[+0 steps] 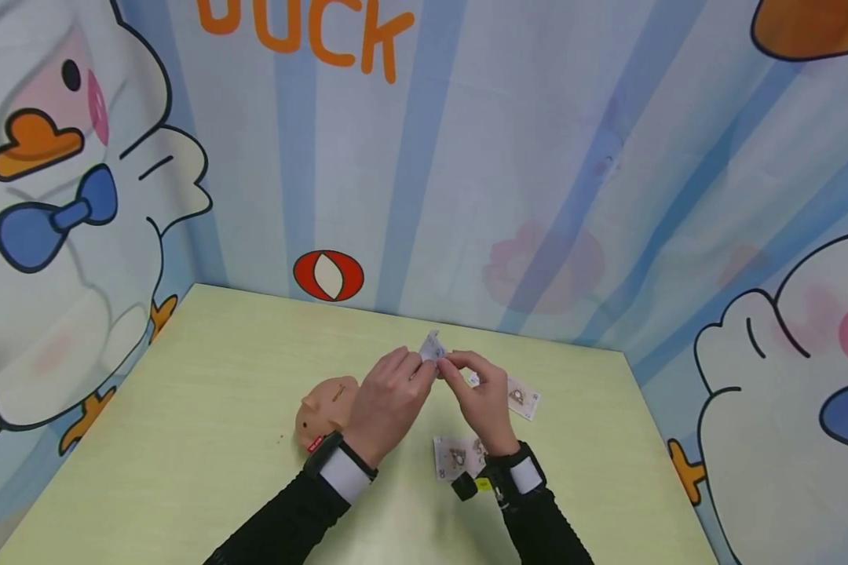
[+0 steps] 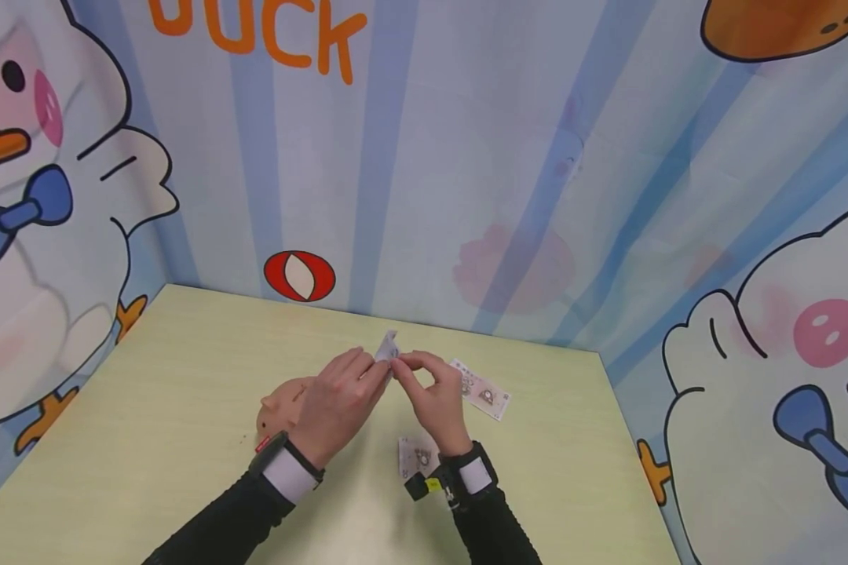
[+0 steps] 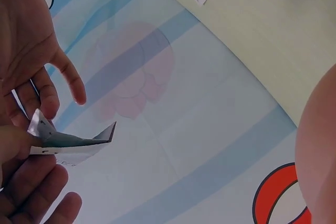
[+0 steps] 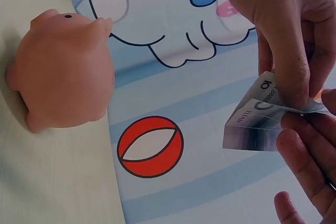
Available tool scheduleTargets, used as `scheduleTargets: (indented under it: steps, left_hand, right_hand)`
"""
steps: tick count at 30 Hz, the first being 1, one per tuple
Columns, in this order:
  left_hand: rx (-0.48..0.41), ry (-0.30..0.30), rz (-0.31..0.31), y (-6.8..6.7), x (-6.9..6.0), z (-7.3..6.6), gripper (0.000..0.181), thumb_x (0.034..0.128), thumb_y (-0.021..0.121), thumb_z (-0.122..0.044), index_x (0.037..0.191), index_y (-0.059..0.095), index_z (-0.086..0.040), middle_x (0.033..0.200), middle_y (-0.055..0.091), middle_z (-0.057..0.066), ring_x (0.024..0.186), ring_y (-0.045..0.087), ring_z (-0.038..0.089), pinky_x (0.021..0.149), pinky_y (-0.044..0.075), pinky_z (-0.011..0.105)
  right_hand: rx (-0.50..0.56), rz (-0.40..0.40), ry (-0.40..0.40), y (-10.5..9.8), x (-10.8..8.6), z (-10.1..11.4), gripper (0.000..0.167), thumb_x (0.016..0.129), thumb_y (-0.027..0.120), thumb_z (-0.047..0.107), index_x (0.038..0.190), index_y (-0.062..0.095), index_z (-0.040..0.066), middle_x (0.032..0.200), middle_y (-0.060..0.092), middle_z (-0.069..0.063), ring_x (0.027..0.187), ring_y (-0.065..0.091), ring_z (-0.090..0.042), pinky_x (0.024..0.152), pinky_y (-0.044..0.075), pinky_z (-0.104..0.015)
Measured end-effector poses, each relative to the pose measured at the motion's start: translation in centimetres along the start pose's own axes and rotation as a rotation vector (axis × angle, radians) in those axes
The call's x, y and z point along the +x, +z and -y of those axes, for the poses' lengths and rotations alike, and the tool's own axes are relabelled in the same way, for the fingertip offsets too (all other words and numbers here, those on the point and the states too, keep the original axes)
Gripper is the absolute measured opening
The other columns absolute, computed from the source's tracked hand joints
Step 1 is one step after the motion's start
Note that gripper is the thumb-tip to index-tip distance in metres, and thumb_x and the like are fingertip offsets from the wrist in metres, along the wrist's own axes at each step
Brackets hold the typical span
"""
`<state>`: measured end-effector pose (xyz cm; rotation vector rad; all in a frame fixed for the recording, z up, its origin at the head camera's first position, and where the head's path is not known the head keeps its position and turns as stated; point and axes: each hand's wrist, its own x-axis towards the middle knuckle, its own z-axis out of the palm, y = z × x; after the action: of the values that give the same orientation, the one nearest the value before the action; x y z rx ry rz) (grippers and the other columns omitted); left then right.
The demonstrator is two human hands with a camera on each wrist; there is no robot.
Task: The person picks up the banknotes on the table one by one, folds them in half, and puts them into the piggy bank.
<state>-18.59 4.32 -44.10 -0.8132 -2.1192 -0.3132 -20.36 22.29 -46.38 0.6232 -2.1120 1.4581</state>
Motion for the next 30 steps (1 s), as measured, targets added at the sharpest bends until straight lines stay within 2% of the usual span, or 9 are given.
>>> scheduleTargets:
  steps: [7,15,19,22,26,30]
  left_hand:
    - [-0.017,-0.002,0.030,0.2,-0.1,-0.1,0.030,0.0848,0.093,-0.016,0.107,0.077,-0.002,0.093,0.075,0.010,0.080,0.066,0.021,0.082,0.062,0.032]
    - [-0.014,-0.002,0.032,0.5,-0.3,0.0,0.034,0.0896,0.090,-0.028,0.111,0.076,-0.005,0.095,0.077,0.008,0.082,0.068,0.019,0.082,0.061,0.029]
    - [-0.060,-0.018,0.029,0.3,-0.4,0.0,0.034,0.0887,0.091,-0.027,0.111,0.077,-0.006,0.097,0.078,0.007,0.086,0.070,0.020,0.085,0.061,0.032]
    - [-0.109,-0.055,0.003,0.1,-0.4,0.1,0.031,0.0875,0.092,-0.024,0.109,0.078,-0.007,0.097,0.077,0.007,0.088,0.071,0.021,0.084,0.062,0.033]
    - [-0.170,-0.110,-0.067,-0.1,-0.2,0.7,0.029,0.0859,0.093,-0.020,0.108,0.079,-0.007,0.094,0.075,0.007,0.088,0.069,0.023,0.080,0.062,0.033]
    - [-0.225,-0.125,-0.114,-0.5,0.3,1.4,0.030,0.0861,0.092,-0.016,0.112,0.079,-0.007,0.098,0.073,0.008,0.091,0.069,0.025,0.081,0.062,0.038]
  right_hand:
    - [0.016,-0.005,0.039,-0.2,0.3,-0.1,0.008,0.100,0.071,-0.001,0.101,0.079,0.000,0.087,0.077,-0.012,0.084,0.070,-0.013,0.086,0.055,-0.027]
    - [0.018,-0.032,0.058,-0.2,0.5,-0.3,0.008,0.101,0.070,0.000,0.101,0.078,-0.003,0.086,0.076,-0.014,0.086,0.068,-0.010,0.087,0.051,-0.025]
    - [0.019,-0.050,0.058,-0.3,0.5,-0.2,0.009,0.102,0.069,0.001,0.101,0.078,-0.003,0.084,0.075,-0.015,0.085,0.067,-0.009,0.087,0.050,-0.024]
    - [0.016,-0.048,0.048,-0.5,0.5,-0.2,0.010,0.102,0.068,0.000,0.101,0.078,-0.003,0.084,0.074,-0.014,0.083,0.067,-0.012,0.087,0.051,-0.025]
    - [-0.008,-0.031,0.020,-0.8,0.4,-0.2,0.010,0.102,0.068,-0.002,0.102,0.078,-0.001,0.083,0.075,-0.012,0.080,0.070,-0.018,0.084,0.053,-0.023]
    - [-0.049,-0.005,-0.031,-1.1,0.3,0.0,0.013,0.098,0.068,-0.010,0.100,0.078,-0.003,0.084,0.075,-0.014,0.078,0.070,-0.018,0.078,0.054,-0.020]
